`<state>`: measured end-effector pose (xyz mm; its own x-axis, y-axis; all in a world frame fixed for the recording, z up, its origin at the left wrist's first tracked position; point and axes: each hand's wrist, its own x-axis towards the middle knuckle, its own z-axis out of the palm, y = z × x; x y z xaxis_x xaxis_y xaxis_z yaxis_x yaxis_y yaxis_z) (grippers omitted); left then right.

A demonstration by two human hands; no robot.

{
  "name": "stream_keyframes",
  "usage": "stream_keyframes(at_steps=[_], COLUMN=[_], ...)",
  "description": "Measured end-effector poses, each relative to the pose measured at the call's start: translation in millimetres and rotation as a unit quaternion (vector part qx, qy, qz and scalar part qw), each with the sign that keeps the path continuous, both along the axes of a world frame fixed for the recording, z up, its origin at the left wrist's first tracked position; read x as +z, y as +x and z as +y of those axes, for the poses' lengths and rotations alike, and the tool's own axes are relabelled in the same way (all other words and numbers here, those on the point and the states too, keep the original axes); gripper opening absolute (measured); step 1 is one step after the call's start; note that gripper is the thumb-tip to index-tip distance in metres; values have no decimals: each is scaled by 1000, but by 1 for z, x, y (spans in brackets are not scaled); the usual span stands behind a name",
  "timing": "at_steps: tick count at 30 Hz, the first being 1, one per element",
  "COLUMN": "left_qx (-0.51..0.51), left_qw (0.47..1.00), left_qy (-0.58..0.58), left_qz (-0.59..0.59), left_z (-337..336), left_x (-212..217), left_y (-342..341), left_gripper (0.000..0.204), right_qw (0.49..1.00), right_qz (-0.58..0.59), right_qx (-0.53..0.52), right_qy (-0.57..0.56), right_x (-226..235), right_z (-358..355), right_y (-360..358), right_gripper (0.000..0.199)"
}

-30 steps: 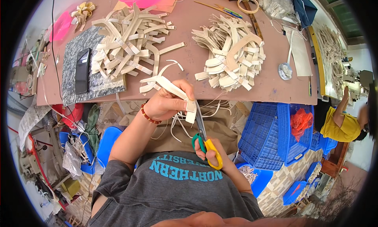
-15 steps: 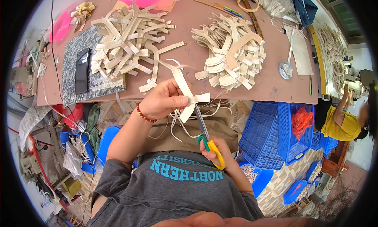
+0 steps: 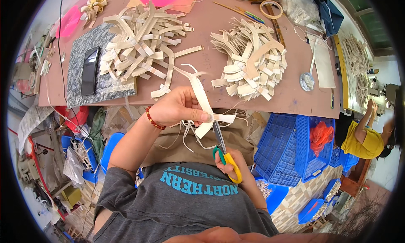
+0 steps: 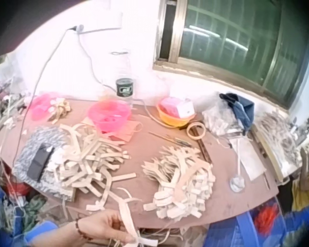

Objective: The person uses yellow-handled scissors to cut long strips of beige fabric into smaller segments. They hold the fabric with their left hand and cut with their right hand, dropping the finished pieces onto a pile on the table. The task is performed continuously throughout the clip.

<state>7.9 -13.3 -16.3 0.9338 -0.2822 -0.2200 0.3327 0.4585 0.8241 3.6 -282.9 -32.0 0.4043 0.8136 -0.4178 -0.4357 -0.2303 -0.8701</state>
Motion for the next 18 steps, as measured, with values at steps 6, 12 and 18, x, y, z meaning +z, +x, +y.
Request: stream_keyframes(at_steps=[6, 12, 18], left_qx=[16, 0, -28], left_qw=[1000, 999, 998], left_qy=[-3, 37, 65], left_qz=[3, -1, -6], left_z=[-2, 0, 4], left_x=[7, 16, 24], left_y=[0, 0, 2], left_gripper=[24, 30, 30], right_qw=[999, 1000, 1000], right_qz=[-5, 6, 12], right_qx=[-13, -21, -18], right_qy=[-30, -12, -4], right_x=[-1, -3, -1], right_z=[-4, 1, 8], right_y=[0, -4, -5], right_gripper=[26, 31, 32])
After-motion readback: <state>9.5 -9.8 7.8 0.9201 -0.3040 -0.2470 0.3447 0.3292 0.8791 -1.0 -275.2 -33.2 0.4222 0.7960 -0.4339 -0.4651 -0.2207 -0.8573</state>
